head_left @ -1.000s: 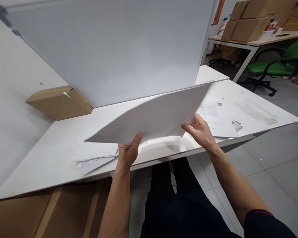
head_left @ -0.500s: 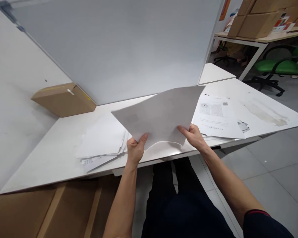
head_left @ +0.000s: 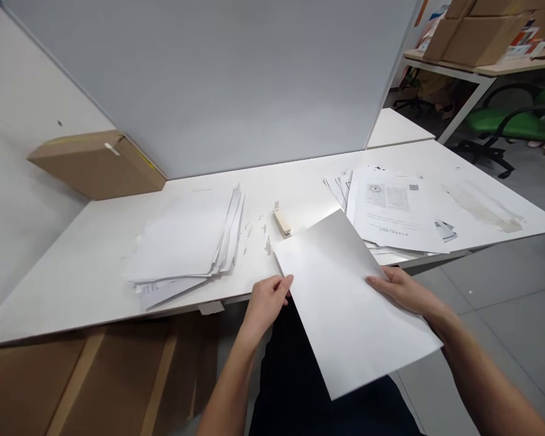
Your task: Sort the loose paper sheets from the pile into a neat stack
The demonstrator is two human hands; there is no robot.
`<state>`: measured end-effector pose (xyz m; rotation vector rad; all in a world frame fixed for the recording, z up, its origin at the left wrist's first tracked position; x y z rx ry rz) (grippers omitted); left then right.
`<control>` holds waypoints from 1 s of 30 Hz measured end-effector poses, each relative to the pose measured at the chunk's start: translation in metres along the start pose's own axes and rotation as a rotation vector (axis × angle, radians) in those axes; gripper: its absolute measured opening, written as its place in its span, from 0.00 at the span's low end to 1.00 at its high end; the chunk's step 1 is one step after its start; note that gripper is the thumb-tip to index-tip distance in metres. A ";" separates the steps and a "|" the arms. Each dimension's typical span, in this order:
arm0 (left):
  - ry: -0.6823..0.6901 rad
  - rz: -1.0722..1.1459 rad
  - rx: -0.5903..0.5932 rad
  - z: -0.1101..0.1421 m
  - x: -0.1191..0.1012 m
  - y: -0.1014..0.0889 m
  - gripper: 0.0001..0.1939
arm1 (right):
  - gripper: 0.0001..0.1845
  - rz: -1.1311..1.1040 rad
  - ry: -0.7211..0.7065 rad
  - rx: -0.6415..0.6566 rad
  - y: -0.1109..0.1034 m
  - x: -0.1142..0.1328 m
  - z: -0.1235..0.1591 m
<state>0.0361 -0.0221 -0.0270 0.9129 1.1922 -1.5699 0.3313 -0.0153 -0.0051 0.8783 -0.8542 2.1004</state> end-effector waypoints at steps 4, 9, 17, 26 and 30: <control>0.327 -0.135 -0.267 -0.033 0.000 -0.004 0.14 | 0.19 -0.127 0.092 0.036 -0.003 -0.012 0.004; 0.530 -0.194 -0.313 -0.081 0.007 -0.004 0.20 | 0.19 -0.141 0.140 0.002 -0.008 -0.011 0.002; 0.530 -0.357 -0.244 -0.093 0.010 -0.003 0.25 | 0.22 -0.157 0.144 0.010 -0.017 -0.010 -0.012; 0.516 -0.370 -0.245 -0.095 0.011 -0.002 0.25 | 0.21 -0.159 0.133 -0.004 -0.021 -0.009 -0.024; 0.517 -0.400 -0.251 -0.096 0.013 -0.002 0.27 | 0.22 -0.120 0.136 -0.035 -0.022 -0.010 -0.029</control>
Point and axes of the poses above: each hand's wrist, its own z-axis away from the middle knuckle, its own y-axis out of the palm, x = y × z, the point moved 1 cm from there along -z, towards the middle knuckle, and after that the axes turned 15 degrees about z, right-handed, at the moved point
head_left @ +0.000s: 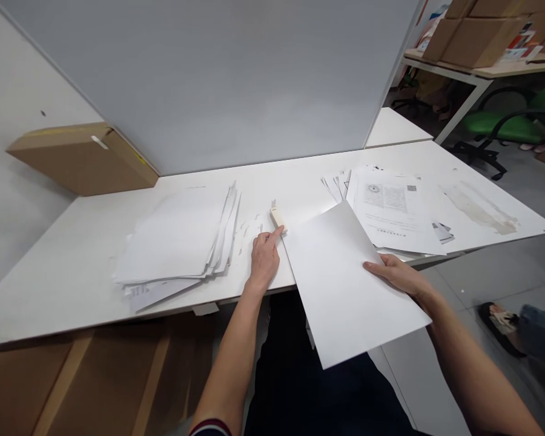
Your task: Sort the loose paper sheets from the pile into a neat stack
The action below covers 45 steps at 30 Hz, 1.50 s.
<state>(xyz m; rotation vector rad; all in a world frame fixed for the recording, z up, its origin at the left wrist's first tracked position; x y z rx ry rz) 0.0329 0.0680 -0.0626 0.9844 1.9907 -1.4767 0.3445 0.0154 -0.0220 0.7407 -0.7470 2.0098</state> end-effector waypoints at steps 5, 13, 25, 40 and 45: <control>0.024 -0.051 -0.005 0.000 0.001 0.002 0.28 | 0.22 0.026 -0.057 -0.041 0.001 0.004 0.003; 0.073 -0.084 -0.036 -0.001 -0.003 0.000 0.28 | 0.22 -0.053 -0.034 -0.372 -0.044 0.012 0.020; 0.042 -0.002 -0.074 0.002 -0.001 -0.001 0.24 | 0.18 0.152 0.071 -0.736 -0.151 0.032 -0.035; 0.233 -0.045 -0.302 0.052 -0.012 -0.038 0.12 | 0.21 0.635 -0.404 -1.154 -0.042 0.047 -0.029; -0.037 -0.226 -0.701 0.071 0.032 -0.109 0.11 | 0.18 0.512 -0.592 -0.716 0.054 0.059 -0.039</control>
Point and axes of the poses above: each hand's wrist, its own z-axis away from the middle knuckle, its own y-axis out of the palm, x = y × z, the point moved 1 cm from there along -z, towards the middle knuckle, and after that the axes turned 15 degrees about z, right-handed, at the moved point
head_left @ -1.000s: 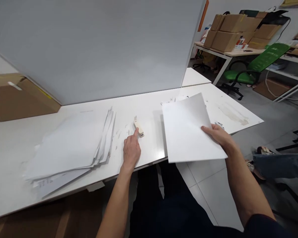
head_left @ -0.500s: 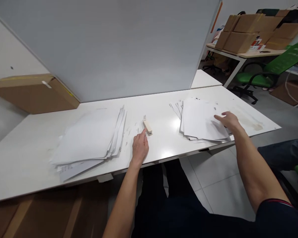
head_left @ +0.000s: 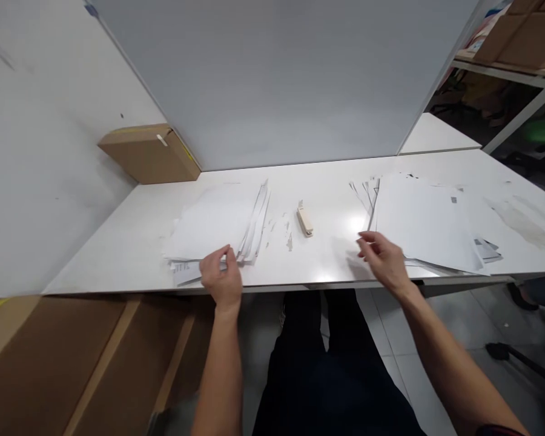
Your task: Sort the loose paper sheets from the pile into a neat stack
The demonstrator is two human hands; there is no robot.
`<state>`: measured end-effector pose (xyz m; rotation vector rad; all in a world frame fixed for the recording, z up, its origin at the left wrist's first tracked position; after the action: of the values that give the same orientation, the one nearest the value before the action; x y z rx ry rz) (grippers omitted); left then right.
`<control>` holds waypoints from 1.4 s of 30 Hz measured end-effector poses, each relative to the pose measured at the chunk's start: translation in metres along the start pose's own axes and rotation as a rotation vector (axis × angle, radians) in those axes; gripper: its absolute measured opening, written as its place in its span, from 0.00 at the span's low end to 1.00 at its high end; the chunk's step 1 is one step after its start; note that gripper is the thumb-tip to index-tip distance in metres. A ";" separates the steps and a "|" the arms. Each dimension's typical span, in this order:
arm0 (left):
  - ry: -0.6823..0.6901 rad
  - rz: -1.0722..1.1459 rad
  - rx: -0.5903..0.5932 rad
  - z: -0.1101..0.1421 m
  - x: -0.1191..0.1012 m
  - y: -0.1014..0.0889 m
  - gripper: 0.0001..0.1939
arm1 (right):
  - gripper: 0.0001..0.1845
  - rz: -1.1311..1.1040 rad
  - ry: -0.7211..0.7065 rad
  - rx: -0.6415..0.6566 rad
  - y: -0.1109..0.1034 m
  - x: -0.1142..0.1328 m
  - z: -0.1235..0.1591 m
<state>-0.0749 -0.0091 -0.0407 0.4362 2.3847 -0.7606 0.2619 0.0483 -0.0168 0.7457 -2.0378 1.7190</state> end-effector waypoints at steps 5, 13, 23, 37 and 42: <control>-0.050 -0.254 0.186 -0.017 0.028 -0.002 0.17 | 0.15 -0.074 -0.167 0.121 0.050 0.028 0.012; -0.054 -0.258 0.250 -0.014 0.027 -0.001 0.19 | 0.13 -0.090 -0.100 0.179 0.059 0.022 0.013; 0.090 -0.233 0.403 -0.023 0.035 -0.016 0.12 | 0.12 -0.023 -0.215 0.108 0.060 0.024 0.015; 0.564 0.076 0.331 0.013 -0.075 -0.005 0.09 | 0.26 -0.917 0.194 0.568 0.057 0.060 0.024; 0.643 0.304 0.594 0.051 -0.119 0.002 0.08 | 0.21 -1.004 0.335 0.641 0.056 0.066 0.029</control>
<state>0.0399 -0.0534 -0.0008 1.4352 2.5043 -1.3294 0.1773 0.0157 -0.0268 1.2627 -0.6177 1.6364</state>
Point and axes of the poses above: each hand's wrist, its own z-axis away from the middle knuckle, its own y-axis out of the palm, x = y × z, the point moved 1 cm from there along -z, towards the middle knuckle, and after that the axes turned 15 degrees about z, right-handed, at the moved point
